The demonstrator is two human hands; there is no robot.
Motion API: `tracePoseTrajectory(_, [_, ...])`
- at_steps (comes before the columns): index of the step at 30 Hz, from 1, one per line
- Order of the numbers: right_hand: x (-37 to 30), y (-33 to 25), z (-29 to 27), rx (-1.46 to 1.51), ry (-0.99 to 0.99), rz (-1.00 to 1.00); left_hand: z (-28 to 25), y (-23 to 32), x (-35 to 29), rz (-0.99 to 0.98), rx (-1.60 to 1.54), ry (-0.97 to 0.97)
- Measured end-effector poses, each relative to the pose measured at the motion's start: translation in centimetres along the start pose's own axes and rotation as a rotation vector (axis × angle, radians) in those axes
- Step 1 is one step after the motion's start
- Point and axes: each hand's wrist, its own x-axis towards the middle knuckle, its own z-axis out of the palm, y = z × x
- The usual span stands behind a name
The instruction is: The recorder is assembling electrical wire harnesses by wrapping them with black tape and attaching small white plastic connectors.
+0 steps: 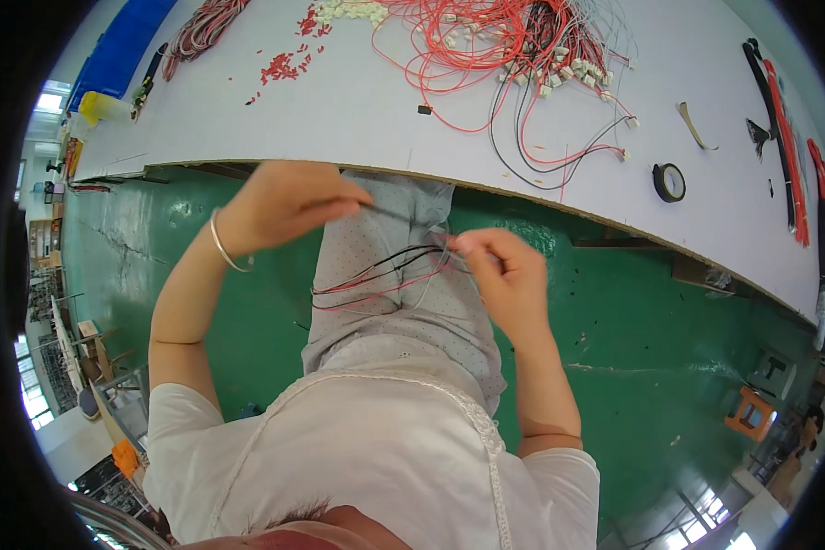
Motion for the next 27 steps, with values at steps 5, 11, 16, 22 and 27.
tracePoseTrajectory(5, [2.2, -1.0, -1.3, -0.069, 0.314, 0.041, -3.4, -7.1, 4.1, -0.083, 0.054, 0.132])
tracePoseTrajectory(11, [2.7, 1.6, 2.9, -0.043, 0.203, 0.100, -3.6, -11.5, 10.3, -0.214, -0.148, 0.174])
tracePoseTrajectory(16, [3.6, 1.8, 6.0, -0.075, 0.104, 0.035, -1.7, -14.4, 13.0, -0.424, -0.623, 0.128])
tracePoseTrajectory(22, [4.6, 1.6, 8.1, -0.145, 0.016, -0.086, 0.0, -15.5, 14.7, -0.354, -0.660, 0.225])
tracePoseTrajectory(27, [5.2, 2.5, 7.7, -0.139, 0.067, -0.041, 0.6, -14.9, 16.1, -0.339, -0.357, 0.237])
